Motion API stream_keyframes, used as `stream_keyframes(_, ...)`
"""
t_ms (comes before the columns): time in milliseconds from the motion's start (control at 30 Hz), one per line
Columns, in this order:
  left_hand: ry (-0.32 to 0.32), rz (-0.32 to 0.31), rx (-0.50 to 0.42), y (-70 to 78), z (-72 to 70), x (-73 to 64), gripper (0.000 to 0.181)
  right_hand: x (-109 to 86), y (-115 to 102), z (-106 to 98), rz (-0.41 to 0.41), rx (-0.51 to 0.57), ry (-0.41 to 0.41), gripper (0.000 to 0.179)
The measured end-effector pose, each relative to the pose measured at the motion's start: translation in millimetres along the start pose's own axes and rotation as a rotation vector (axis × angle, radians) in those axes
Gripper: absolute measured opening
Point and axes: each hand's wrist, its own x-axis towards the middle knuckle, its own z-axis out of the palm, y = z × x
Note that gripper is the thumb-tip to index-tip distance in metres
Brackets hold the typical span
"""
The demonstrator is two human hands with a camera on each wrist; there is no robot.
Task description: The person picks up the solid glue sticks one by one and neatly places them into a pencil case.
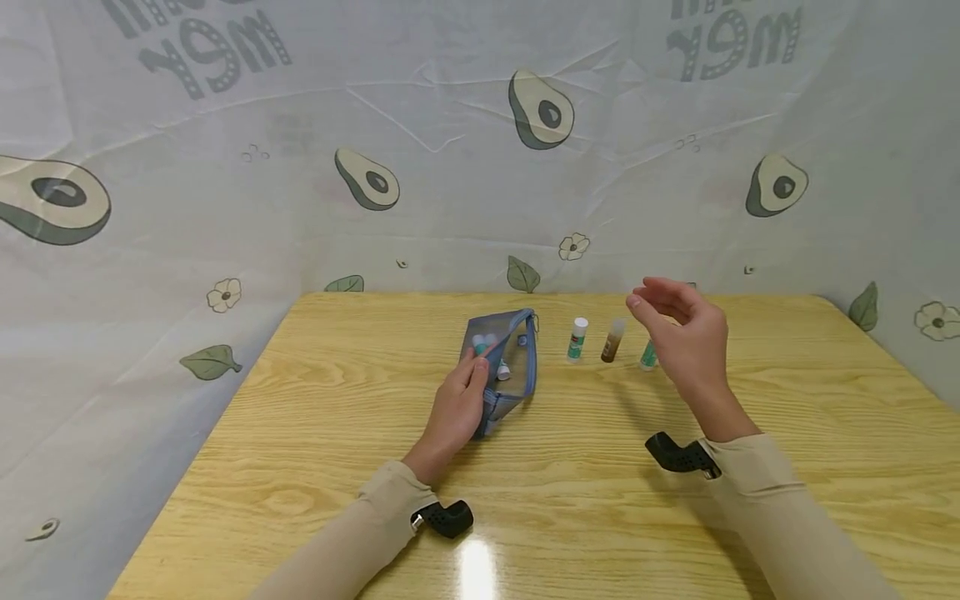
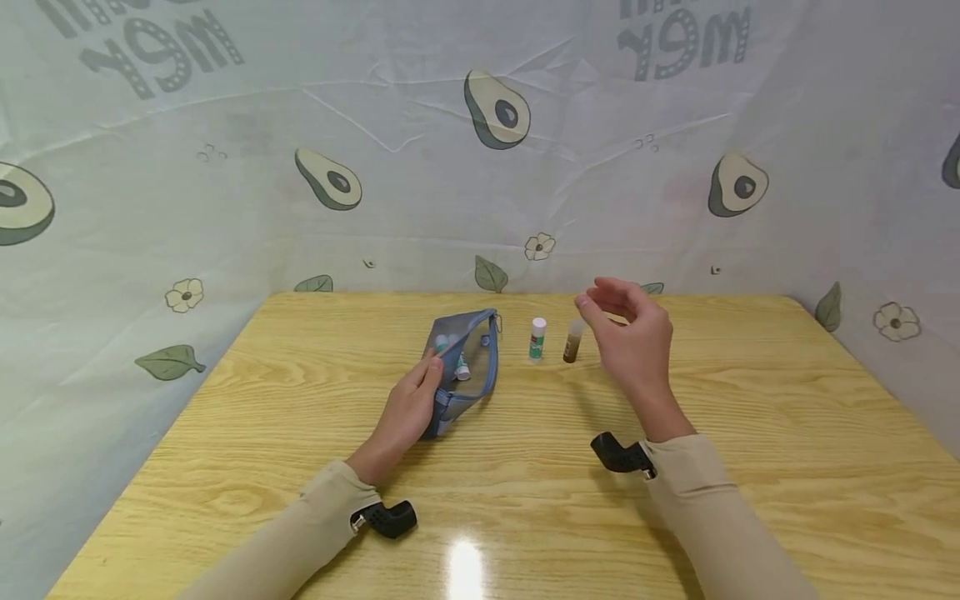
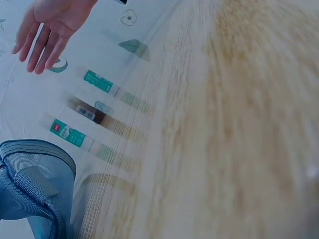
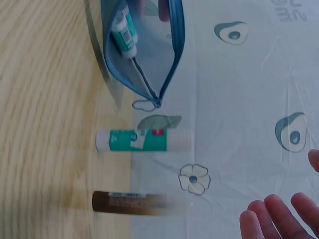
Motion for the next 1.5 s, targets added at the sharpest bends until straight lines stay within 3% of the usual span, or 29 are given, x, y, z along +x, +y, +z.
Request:
stream_keyframes(400, -0.003, -0.027, 0.012, -1.4, -1.3, -1.7, 0.053, 13.5, 10, -23, 0.051, 0.060, 0.103, 0.045)
stream_keyframes(567, -0.003, -0.021, 0.013, -2.0, -1.2, -1.9, 0.051, 17.5, 10, -27, 0.041, 0.162, 0.127, 0.046)
stream_keyframes(833, -0.007, -0.025, -0.003, 0.0, -3.7, -4.3, 0.052, 21.8, 16, -33, 0.020, 0.347, 0.096, 0.051)
stream_keyframes(1100, -0.004, -0.013, 0.001, -0.5, -2.2, -1.8, 0.050, 22.8, 29, -38, -0.001, 0.484, 0.003, 0.060)
stream_keyframes(1300, -0.005, -0.009, 0.002, -1.0, -1.6, -1.4, 0.049, 24.1, 44, -39, 0.065, 0.562, -0.115, 0.063)
stream_keyframes(1500, -0.008, 0.001, 0.004, -0.4, -2.0, -1.9, 0.049, 23.5, 59, -43, 0.118, 0.523, -0.230, 0.060)
